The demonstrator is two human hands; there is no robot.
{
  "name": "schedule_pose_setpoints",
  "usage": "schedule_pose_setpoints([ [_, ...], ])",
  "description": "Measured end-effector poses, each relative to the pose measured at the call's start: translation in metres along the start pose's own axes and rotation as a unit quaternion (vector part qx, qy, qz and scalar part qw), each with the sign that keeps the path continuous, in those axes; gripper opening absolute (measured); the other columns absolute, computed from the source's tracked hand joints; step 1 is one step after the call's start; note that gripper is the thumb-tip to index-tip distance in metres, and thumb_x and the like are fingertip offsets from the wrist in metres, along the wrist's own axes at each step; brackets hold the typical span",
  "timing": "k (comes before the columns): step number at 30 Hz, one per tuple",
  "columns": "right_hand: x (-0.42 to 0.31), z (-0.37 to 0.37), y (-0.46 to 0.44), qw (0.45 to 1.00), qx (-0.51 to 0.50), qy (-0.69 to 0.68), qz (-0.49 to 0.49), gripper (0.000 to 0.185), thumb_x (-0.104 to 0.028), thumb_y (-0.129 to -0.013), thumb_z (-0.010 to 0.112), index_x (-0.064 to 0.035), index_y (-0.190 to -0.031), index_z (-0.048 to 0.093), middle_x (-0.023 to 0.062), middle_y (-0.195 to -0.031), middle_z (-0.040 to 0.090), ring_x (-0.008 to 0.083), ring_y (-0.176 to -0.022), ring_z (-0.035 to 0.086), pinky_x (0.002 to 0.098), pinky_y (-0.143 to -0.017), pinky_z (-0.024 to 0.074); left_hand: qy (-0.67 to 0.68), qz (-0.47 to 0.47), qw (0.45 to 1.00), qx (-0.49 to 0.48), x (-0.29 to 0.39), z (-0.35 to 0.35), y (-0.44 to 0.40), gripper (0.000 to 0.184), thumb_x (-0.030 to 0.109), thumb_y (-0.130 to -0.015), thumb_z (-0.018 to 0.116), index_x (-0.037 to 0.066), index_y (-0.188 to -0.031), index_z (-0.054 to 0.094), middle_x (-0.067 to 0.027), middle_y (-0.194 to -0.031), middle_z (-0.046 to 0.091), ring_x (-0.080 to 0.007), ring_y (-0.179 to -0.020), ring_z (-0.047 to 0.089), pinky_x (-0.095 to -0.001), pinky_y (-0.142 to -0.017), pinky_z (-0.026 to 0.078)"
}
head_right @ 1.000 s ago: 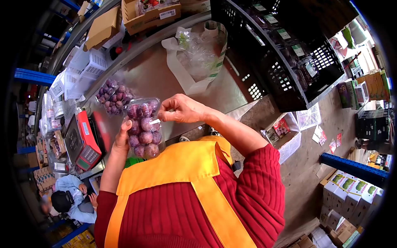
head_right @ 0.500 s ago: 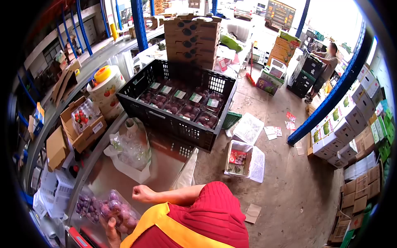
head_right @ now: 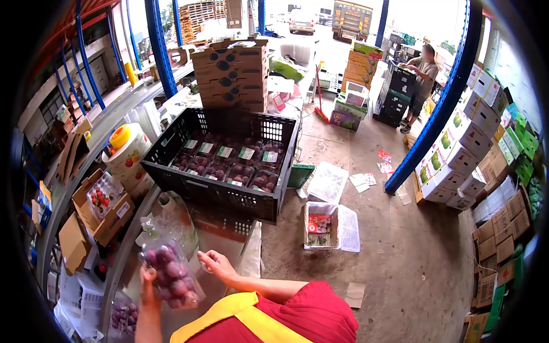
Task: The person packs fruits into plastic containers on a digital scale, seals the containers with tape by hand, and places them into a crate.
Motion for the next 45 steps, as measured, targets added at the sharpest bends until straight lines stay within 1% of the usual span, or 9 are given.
schedule_pose_setpoints([
  [7, 0.001, -0.072, -0.009, 0.988, 0.012, 0.146, -0.055, 0.031, -0.034, -0.092, 0.066, -0.0046, -0.101, 0.064, 0.0026, -0.09, 0.065, 0.0095, -0.08, 0.058, 0.0239, -0.072, 0.0452, -0.114, 0.16, 0.973, -0.12, 0.14, 0.133, -0.212, 0.05, 0.029, -0.092, 0.06, 0.002, -0.132, 0.048, -0.0088, -0.122, 0.06, -0.0162, -0.106, 0.061, -0.0319, -0.093, 0.049],
  [11, 0.0, -0.087, -0.013, 0.973, 0.005, 0.225, -0.053, 0.036, -0.035, -0.087, 0.068, -0.0028, -0.101, 0.063, 0.0098, -0.089, 0.067, 0.0171, -0.079, 0.061, 0.0304, -0.072, 0.0477, -0.284, 0.154, 0.946, -0.03, 0.101, 0.127, -0.391, 0.064, 0.022, -0.078, 0.082, -0.002, -0.127, 0.048, -0.01, -0.108, 0.066, -0.0149, -0.097, 0.064, -0.0278, -0.088, 0.052],
  [14, 0.0, -0.1, -0.012, 0.974, 0.017, 0.222, -0.045, 0.037, -0.036, -0.086, 0.068, -0.0038, -0.103, 0.064, 0.0091, -0.093, 0.069, 0.0191, -0.087, 0.065, 0.0318, -0.074, 0.0487, -0.662, 0.114, 0.734, 0.097, 0.055, 0.143, -0.47, 0.075, 0.042, -0.069, 0.083, 0.003, -0.123, 0.048, -0.0157, -0.107, 0.069, -0.0319, -0.089, 0.07, -0.0407, -0.084, 0.055],
  [19, 0.024, -0.127, -0.017, 0.977, 0.021, 0.211, -0.003, 0.035, -0.033, -0.085, 0.071, -0.0036, -0.103, 0.067, 0.0107, -0.095, 0.07, 0.0193, -0.09, 0.066, 0.0311, -0.079, 0.05, -0.846, 0.217, 0.47, 0.125, -0.048, 0.172, -0.561, 0.083, 0.048, -0.059, 0.087, 0.009, -0.118, 0.043, -0.01, -0.096, 0.066, -0.0269, -0.079, 0.072, -0.0372, -0.068, 0.059],
  [24, 0.037, -0.154, -0.01, 0.975, 0.068, 0.208, -0.043, 0.029, -0.02, -0.083, 0.074, -0.0026, -0.105, 0.065, 0.0098, -0.098, 0.069, 0.0182, -0.094, 0.065, 0.0304, -0.082, 0.0492, -0.894, 0.275, 0.308, 0.174, -0.132, 0.165, -0.615, 0.05, 0.025, -0.094, 0.047, 0.018, -0.143, 0.038, -0.0193, -0.145, 0.039, -0.0532, -0.134, 0.032, -0.0775, -0.087, 0.037],
  [29, 0.04, -0.158, 0.0, 0.977, 0.083, 0.197, 0.003, 0.027, -0.016, -0.081, 0.072, -0.0032, -0.103, 0.067, 0.0109, -0.095, 0.069, 0.0199, -0.089, 0.065, 0.0319, -0.08, 0.0499, -0.953, 0.113, 0.275, -0.06, -0.173, 0.162, -0.611, 0.063, 0.037, -0.091, 0.055, 0.022, -0.15, 0.038, -0.0118, -0.163, 0.004, -0.0519, -0.145, 0.004, -0.0852, -0.096, 0.015],
  [34, 0.015, -0.157, 0.007, 0.967, 0.086, 0.231, -0.069, 0.03, -0.016, -0.081, 0.071, -0.004, -0.108, 0.066, 0.0142, -0.096, 0.068, 0.0231, -0.089, 0.066, 0.0341, -0.08, 0.0509, -0.688, 0.173, 0.681, -0.182, -0.107, 0.191, -0.573, 0.067, 0.017, -0.09, 0.06, 0.022, -0.151, 0.032, -0.0194, -0.16, 0.016, -0.0493, -0.146, 0.006, -0.0607, -0.117, 0.014],
  [40, -0.007, -0.104, -0.007, 0.988, -0.059, 0.134, -0.042, 0.03, -0.017, -0.094, 0.061, -0.0022, -0.12, 0.057, 0.0068, -0.101, 0.065, 0.0124, -0.087, 0.064, 0.0255, -0.075, 0.0501, -0.444, 0.451, 0.768, -0.095, 0.042, 0.159, -0.289, 0.026, 0.0, -0.092, 0.055, 0.005, -0.118, 0.059, -0.0149, -0.119, 0.065, -0.0342, -0.114, 0.06, -0.0433, -0.101, 0.045],
  [45, -0.01, -0.024, -0.018, 0.981, -0.161, 0.095, -0.041, 0.024, -0.014, -0.095, 0.062, -0.0047, -0.117, 0.058, 0.0014, -0.094, 0.062, 0.0085, -0.08, 0.059, 0.024, -0.073, 0.0494, -0.595, 0.177, 0.782, 0.054, -0.043, -0.012, -0.045, 0.02, 0.0, -0.088, 0.06, 0.006, -0.108, 0.061, -0.0121, -0.099, 0.068, -0.0313, -0.094, 0.066, -0.0389, -0.08, 0.054],
])
Point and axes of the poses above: each hand's wrist, its own y-axis away from the middle knuckle, its own z-axis out of the palm, x = y × z, the point moved 8 cm from there along -y, towards the middle knuckle
